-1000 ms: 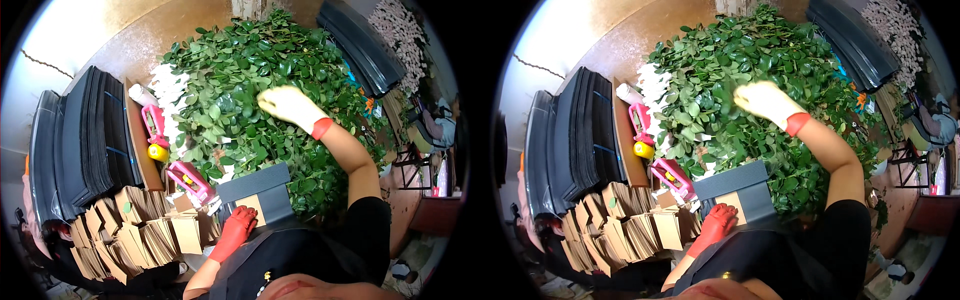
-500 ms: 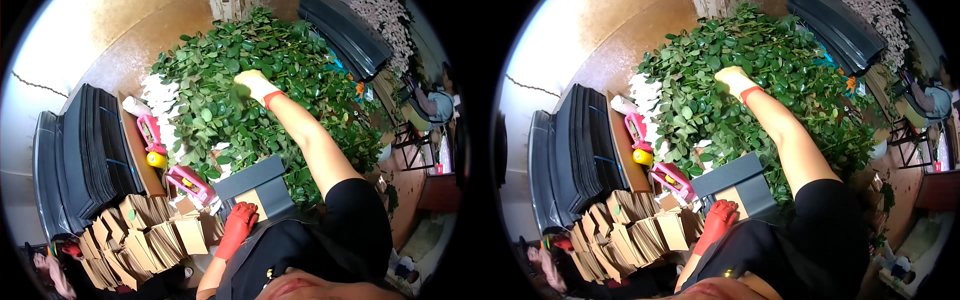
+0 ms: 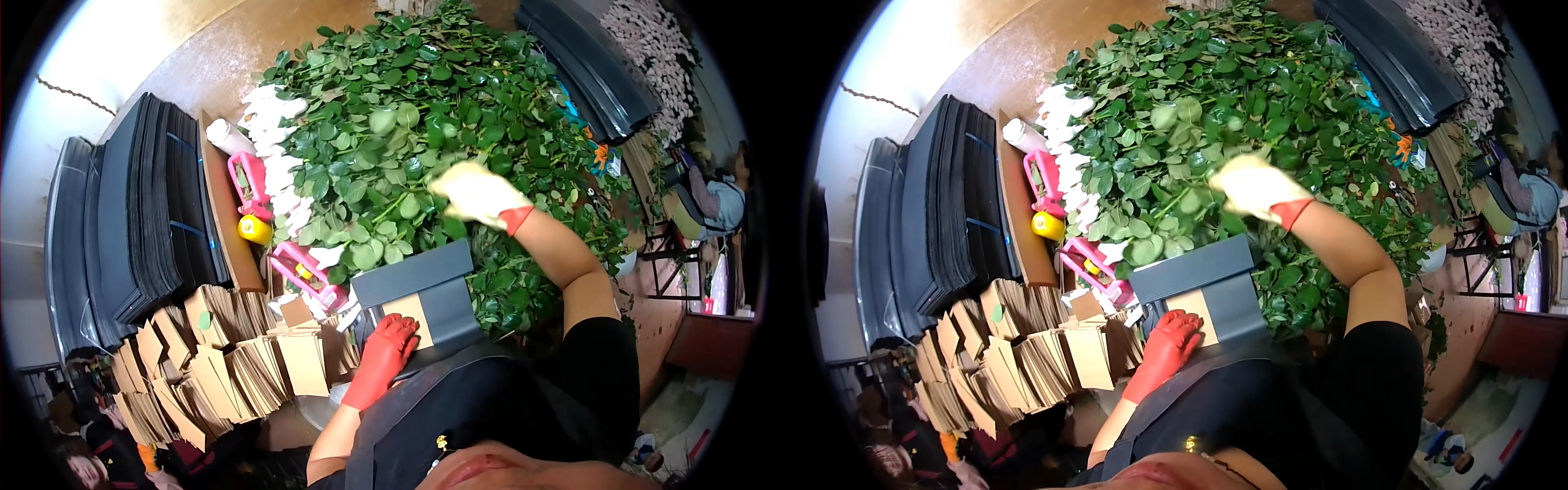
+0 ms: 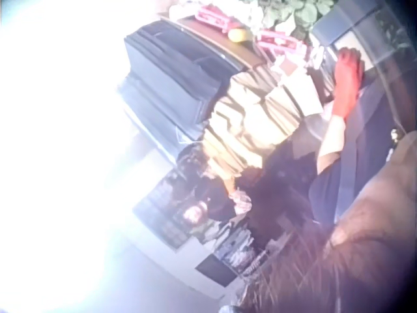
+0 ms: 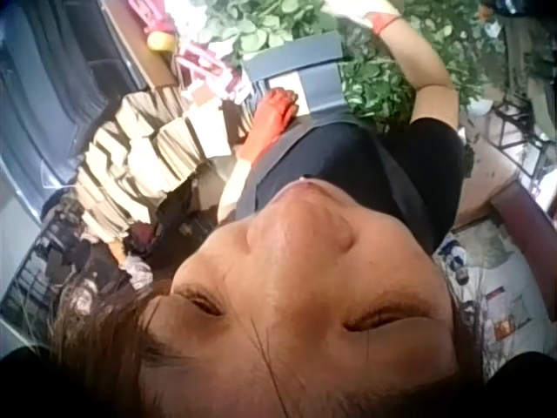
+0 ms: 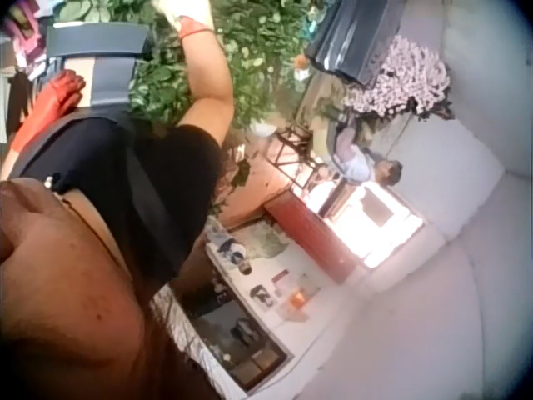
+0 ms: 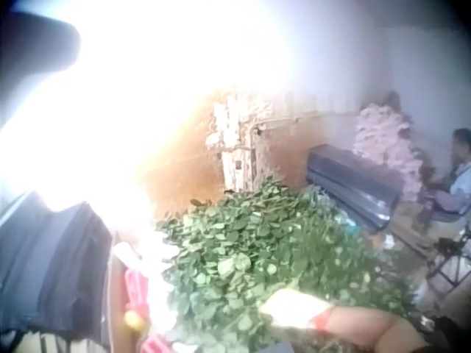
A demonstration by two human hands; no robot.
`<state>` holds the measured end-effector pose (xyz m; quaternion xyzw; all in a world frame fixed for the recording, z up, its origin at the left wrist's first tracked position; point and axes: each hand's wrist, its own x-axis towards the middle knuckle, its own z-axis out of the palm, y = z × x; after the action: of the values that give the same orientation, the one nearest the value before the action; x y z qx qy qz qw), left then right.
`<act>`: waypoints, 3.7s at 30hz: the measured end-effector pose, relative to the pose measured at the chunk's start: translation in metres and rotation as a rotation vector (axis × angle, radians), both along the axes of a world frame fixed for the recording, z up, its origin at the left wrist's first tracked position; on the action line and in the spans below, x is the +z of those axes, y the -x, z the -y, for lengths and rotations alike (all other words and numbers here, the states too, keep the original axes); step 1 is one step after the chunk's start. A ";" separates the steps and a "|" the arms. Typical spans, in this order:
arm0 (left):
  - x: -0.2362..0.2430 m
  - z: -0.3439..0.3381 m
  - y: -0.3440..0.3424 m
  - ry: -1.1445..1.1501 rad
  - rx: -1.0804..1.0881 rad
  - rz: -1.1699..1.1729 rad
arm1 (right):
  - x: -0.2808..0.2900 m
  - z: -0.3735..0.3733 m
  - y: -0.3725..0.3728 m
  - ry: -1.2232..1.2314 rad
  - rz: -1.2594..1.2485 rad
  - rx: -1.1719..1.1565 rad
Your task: The person gathers stems of foliage from a large pile, aligns them into a bundle, and inserts the bundle into a cardboard sleeve.
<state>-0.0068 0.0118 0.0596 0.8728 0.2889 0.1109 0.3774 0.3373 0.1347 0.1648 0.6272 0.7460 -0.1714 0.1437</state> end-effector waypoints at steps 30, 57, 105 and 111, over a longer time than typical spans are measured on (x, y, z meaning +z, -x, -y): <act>-0.043 0.009 0.001 -0.120 0.016 0.073 | -0.009 -0.042 -0.048 -0.639 0.071 0.046; -0.013 -0.011 0.005 -0.224 -0.079 0.077 | 0.076 0.052 -0.023 -1.027 -0.020 -0.177; -0.018 -0.005 0.014 0.073 -0.059 0.011 | -0.057 0.301 -0.075 0.266 -0.713 -0.570; -0.016 -0.012 0.019 -0.016 -0.111 -0.038 | 0.023 0.159 -0.032 -0.514 -0.565 -0.460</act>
<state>-0.0255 0.0238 0.0434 0.8925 0.2460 0.0757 0.3703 0.3695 -0.0244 0.1879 0.7208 0.6154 -0.1723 -0.2683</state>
